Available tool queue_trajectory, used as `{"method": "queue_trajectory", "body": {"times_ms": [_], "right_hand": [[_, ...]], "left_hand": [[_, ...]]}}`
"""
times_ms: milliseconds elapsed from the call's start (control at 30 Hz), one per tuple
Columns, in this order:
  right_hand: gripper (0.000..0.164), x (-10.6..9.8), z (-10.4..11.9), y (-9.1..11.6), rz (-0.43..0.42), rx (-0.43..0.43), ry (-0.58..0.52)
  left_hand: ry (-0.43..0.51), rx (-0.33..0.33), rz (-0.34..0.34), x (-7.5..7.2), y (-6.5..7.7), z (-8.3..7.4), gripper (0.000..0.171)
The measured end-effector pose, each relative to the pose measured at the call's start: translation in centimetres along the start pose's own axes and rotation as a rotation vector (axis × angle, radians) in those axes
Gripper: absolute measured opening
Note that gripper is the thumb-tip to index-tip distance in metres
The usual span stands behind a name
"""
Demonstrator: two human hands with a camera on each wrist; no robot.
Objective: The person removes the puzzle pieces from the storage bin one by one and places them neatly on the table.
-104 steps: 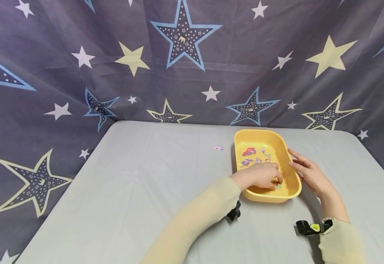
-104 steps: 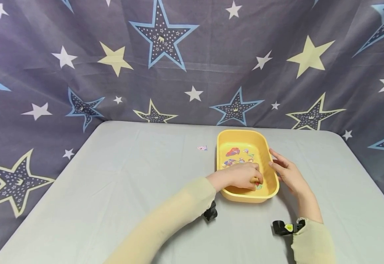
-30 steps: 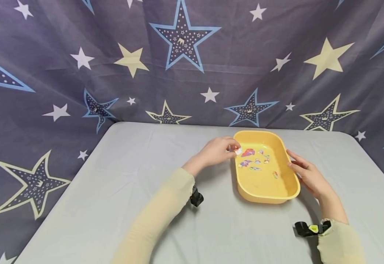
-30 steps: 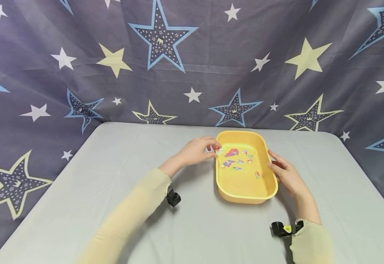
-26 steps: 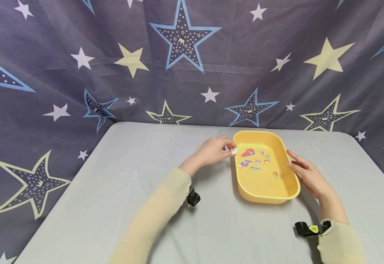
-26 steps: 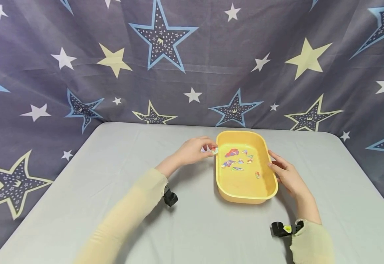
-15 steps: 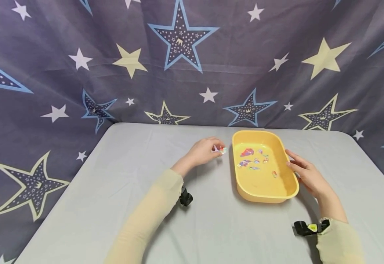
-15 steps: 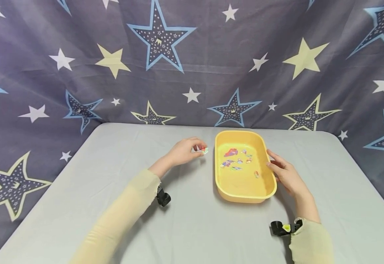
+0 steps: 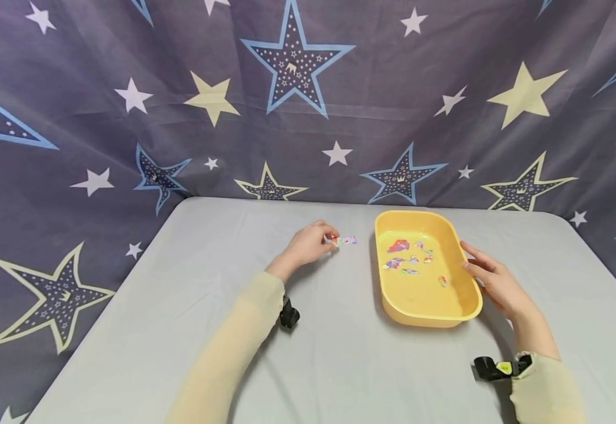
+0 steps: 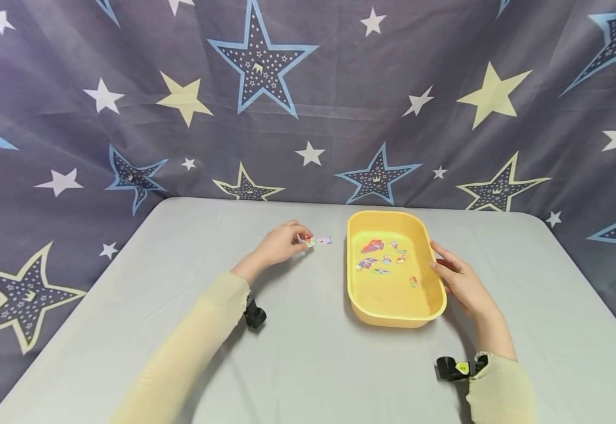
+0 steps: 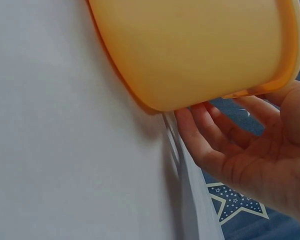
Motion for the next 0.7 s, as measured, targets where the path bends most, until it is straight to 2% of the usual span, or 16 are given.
{"method": "queue_trajectory", "body": {"times_ms": [167, 300, 467, 700], "right_hand": [[0.062, 0.0, -0.1, -0.1, 0.003, 0.003, -0.002], [0.061, -0.1, -0.1, -0.1, 0.003, -0.003, -0.006], [0.061, -0.2, -0.2, -0.1, -0.001, -0.004, -0.013], [0.061, -0.2, -0.2, -0.1, 0.001, -0.004, -0.015]], "left_hand": [[0.003, -0.033, 0.007, 0.3, -0.5, 0.9, 0.028], [-0.038, -0.078, 0.012, 0.6, -1.0, 1.3, 0.027], [-0.078, -0.144, 0.013, 1.0, -1.8, 1.6, 0.025], [-0.093, -0.187, 0.023, 1.2, -2.3, 1.8, 0.026]]}}
Point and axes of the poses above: each hand's wrist, its own y-axis away from the middle knuckle, its own x-axis out of the palm, z = x × y, the point moved 2 cm from there along -y, towards the middle knuckle, and after that the axes turned 5 degrees about z, right-handed, at the moved point
